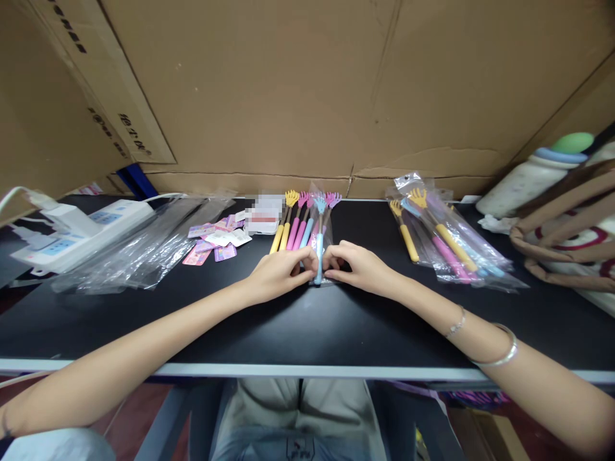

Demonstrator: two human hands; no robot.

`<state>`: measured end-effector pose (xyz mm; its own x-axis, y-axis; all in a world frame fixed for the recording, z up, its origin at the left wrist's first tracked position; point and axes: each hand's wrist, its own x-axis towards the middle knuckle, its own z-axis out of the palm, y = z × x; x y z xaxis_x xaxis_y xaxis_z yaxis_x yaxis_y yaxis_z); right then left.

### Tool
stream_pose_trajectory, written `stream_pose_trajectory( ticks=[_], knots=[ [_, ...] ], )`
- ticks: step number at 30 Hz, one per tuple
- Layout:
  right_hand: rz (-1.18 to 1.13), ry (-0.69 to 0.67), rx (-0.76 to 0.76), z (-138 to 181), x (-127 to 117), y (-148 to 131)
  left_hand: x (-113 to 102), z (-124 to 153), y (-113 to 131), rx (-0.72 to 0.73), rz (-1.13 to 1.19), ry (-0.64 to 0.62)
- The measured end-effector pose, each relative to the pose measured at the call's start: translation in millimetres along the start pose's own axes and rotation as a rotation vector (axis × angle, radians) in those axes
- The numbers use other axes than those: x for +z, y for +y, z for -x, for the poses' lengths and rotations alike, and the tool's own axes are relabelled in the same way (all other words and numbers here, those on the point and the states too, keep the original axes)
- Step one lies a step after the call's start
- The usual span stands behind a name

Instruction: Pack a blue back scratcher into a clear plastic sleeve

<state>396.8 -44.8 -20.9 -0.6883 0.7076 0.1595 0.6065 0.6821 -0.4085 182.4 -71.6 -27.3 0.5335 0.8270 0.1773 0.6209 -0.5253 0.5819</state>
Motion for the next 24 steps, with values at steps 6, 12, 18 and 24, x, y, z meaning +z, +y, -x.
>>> stream_pose_trajectory(
  ticks=[6, 12, 18, 24],
  knots=[
    [0.02, -0.01, -0.007, 1.6, -3.8, -3.2, -1.2, -0.3, 0.9, -0.01, 0.019, -0.012],
    [0.033, -0.011, -0.022, 2.7, -4.6, -2.6, -2.6, -0.7, 1.8, -0.017, 0.01, -0.033],
    [0.055, -0.003, -0.04, 2.5, -3.1, -0.9, -2.6, -0.6, 1.0, 0.001, -0.029, -0.037],
    [0.089, -0.009, -0.098, 2.8, -5.3, -3.1, -7.0, 1.3, 0.0, 0.15, -0.103, -0.054]
  ],
)
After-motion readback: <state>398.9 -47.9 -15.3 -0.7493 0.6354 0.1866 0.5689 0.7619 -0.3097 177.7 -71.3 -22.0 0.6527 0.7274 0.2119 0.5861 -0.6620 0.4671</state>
